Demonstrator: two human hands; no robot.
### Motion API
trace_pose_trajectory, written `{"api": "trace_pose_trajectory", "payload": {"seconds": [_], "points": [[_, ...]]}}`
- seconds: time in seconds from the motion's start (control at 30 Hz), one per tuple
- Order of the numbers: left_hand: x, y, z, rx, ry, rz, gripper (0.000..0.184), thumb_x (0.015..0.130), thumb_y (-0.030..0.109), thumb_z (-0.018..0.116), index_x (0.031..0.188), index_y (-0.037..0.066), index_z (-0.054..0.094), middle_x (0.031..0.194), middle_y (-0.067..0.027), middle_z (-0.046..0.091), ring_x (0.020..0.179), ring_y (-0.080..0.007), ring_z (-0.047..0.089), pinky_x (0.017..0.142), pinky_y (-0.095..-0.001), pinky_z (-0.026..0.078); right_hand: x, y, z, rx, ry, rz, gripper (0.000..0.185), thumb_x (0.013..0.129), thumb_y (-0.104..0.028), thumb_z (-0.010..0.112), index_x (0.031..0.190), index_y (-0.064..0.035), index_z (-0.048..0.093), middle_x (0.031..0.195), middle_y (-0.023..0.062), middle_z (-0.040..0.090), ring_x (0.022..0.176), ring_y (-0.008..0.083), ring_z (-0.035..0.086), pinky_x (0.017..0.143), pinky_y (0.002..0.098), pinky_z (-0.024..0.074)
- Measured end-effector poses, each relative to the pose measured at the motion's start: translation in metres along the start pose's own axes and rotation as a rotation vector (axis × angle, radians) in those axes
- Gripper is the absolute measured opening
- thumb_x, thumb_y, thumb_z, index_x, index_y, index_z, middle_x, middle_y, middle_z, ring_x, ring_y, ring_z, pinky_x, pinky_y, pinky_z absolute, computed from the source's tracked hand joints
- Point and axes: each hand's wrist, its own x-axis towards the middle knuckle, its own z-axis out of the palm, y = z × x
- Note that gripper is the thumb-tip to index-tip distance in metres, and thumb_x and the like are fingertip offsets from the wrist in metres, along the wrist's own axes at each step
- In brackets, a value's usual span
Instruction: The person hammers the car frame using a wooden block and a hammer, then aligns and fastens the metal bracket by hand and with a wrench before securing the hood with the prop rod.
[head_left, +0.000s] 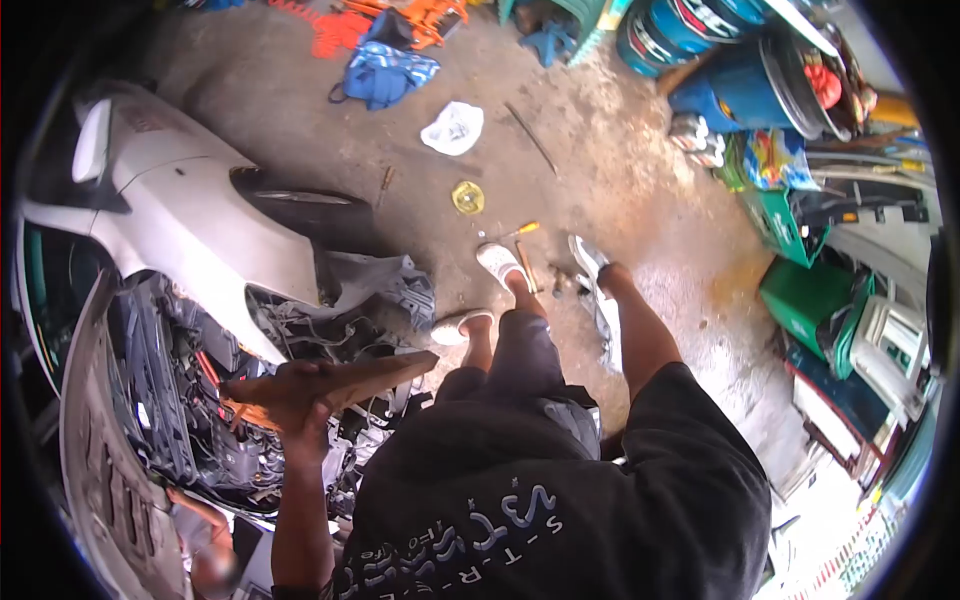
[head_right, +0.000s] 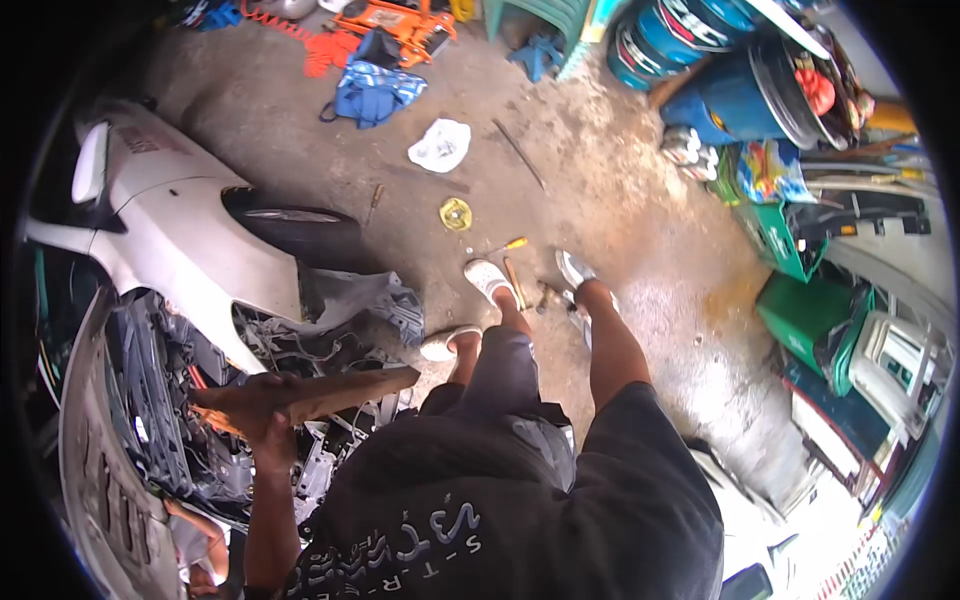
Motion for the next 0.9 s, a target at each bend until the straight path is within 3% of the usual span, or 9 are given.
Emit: {"api": "trace_pose_trajectory", "payload": {"seconds": [0.07,0.17,0.33,0.5,0.57,0.6,0.67,0.8,0.9], "points": [[0.019,0.001,0.009,0.040,-0.067,0.029,0.067,0.085,0.043,0.083,0.127,0.003,0.050,0.121,-0.0133,0.061,0.117,-0.0244,0.059,0.107,-0.0402,0.044,-0.004,0.007,0.023,0.804,0.569,0.162,0.044,0.082,-0.006,0.071,0.126,-0.0053,0.069,0.095,0.0193,0.076,0.081,0.0282,0.076,0.069,0.0410,0.0630],[0.035,0.007,0.022,0.039,-0.074,0.029,0.067,0.086,0.043,0.082,0.128,0.003,0.049,0.121,-0.0128,0.060,0.117,-0.0238,0.058,0.106,-0.0401,0.044,0.008,0.015,0.034,1.370,0.506,0.157,0.047,0.087,-0.006,0.067,0.134,-0.0069,0.064,0.091,0.0171,0.074,0.074,0.0289,0.074,0.064,0.0424,0.0639],[0.050,0.012,0.042,-0.004,-0.032,0.044,0.069,0.085,0.043,0.083,0.130,0.003,0.050,0.120,-0.0126,0.061,0.117,-0.0241,0.058,0.106,-0.0400,0.044,-0.041,0.009,0.028,1.374,0.473,0.174,0.044,0.091,-0.009,0.064,0.136,-0.0072,0.063,0.093,0.0188,0.073,0.071,0.0289,0.072,0.062,0.0445,0.0642],[0.062,0.014,0.072,-0.090,-0.066,0.081,0.059,0.087,0.032,0.082,0.129,0.003,0.052,0.119,-0.0109,0.062,0.117,-0.0226,0.059,0.105,-0.0401,0.045,-0.101,-0.060,-0.031,1.022,0.296,-0.364,0.077,0.087,-0.046,0.076,0.145,0.0005,0.053,0.133,0.0232,0.066,0.125,0.0325,0.064,0.105,0.0397,0.0490],[0.071,0.017,0.093,-0.089,-0.034,0.050,0.057,0.089,0.034,0.080,0.128,0.003,0.053,0.119,-0.0109,0.062,0.116,-0.0229,0.060,0.104,-0.0409,0.045,-0.142,-0.128,-0.054,0.784,0.323,-0.542,0.105,0.077,-0.052,0.084,0.156,-0.0018,0.036,0.147,0.0246,0.054,0.135,0.0420,0.053,0.112,0.0432,0.0438],[0.077,0.018,0.103,-0.088,-0.003,0.016,0.055,0.090,0.036,0.077,0.127,0.003,0.054,0.119,-0.0109,0.062,0.114,-0.0232,0.061,0.103,-0.0418,0.046,-0.185,-0.158,-0.080,0.689,0.351,-0.619,0.099,0.076,-0.043,0.088,0.155,-0.0065,0.041,0.152,0.0208,0.050,0.141,0.0329,0.049,0.116,0.0421,0.0405],[0.095,0.012,0.118,-0.140,0.061,0.034,0.050,0.093,0.035,0.075,0.126,0.003,0.055,0.117,-0.0097,0.063,0.113,-0.0230,0.062,0.102,-0.0415,0.047,-0.230,-0.206,-0.098,0.646,0.623,-0.866,0.088,0.074,-0.036,0.089,0.148,-0.0061,0.050,0.141,0.0209,0.060,0.134,0.0350,0.056,0.109,0.0427,0.0460],[0.122,0.027,0.119,-0.265,0.193,-0.081,0.064,0.092,0.044,0.074,0.136,0.003,0.051,0.121,-0.0095,0.061,0.116,-0.0234,0.061,0.105,-0.0404,0.046,-0.182,-0.224,-0.095,1.002,0.555,-0.755,0.067,0.074,-0.027,0.085,0.133,-0.0047,0.061,0.118,0.0182,0.072,0.111,0.0352,0.069,0.092,0.0425,0.0538],[0.115,-0.011,0.071,0.333,0.117,-0.189,0.090,0.086,0.050,0.077,0.150,-0.001,0.039,0.141,-0.0180,0.052,0.131,-0.0280,0.051,0.113,-0.0406,0.040,-0.106,-0.180,-0.068,1.035,0.663,-0.736,0.047,0.078,-0.022,0.081,0.117,-0.0023,0.067,0.101,0.0176,0.075,0.087,0.0296,0.073,0.081,0.0442,0.0557]]}}
